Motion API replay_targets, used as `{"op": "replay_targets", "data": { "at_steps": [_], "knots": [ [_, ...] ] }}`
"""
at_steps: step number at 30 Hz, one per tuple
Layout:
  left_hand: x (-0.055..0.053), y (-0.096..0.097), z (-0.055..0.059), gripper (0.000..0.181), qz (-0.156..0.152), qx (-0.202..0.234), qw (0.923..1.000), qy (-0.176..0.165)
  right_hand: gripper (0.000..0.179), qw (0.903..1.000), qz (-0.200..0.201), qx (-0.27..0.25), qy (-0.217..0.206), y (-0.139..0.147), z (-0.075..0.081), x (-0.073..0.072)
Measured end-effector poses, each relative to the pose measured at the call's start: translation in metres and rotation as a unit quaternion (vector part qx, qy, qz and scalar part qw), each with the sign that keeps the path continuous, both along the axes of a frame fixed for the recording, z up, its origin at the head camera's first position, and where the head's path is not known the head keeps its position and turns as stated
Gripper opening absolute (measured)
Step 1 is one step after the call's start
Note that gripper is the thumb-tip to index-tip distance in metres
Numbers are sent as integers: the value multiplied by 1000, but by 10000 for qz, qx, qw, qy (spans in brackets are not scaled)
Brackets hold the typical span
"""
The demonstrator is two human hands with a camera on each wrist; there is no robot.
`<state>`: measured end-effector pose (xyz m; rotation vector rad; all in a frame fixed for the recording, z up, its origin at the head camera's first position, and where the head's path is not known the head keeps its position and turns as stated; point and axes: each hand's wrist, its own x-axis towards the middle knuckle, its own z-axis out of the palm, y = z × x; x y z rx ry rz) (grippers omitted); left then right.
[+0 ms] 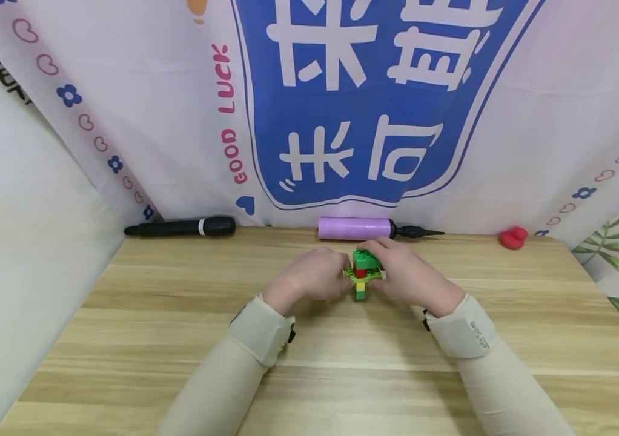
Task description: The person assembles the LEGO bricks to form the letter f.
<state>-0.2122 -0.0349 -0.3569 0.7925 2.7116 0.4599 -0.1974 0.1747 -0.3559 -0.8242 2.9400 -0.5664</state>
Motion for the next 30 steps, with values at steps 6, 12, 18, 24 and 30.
{"op": "replay_targets", "data": {
  "at_steps": [6, 12, 18, 24, 30],
  "knots": [
    [-2, 3, -1, 27, 142, 464, 9983, 324, 60, 9994, -120, -315, -72, 6, -7, -6],
    [-1, 6, -6, 18, 279, 436, 9962, 700, 61, 9988, -128, -472, -58, 5, -15, -12],
    [0, 9, -11, 21, 394, 248, 9945, 940, 63, 9995, -31, -294, -125, 0, -20, -14],
    [4, 12, -12, 13, 441, 12, 9946, 935, 60, 9991, 111, -50, -397, 0, -26, -14],
    [5, 12, -13, 10, 499, -69, 9952, 841, 57, 9985, 7, 179, -515, -1, -29, -12]
  ]
}}
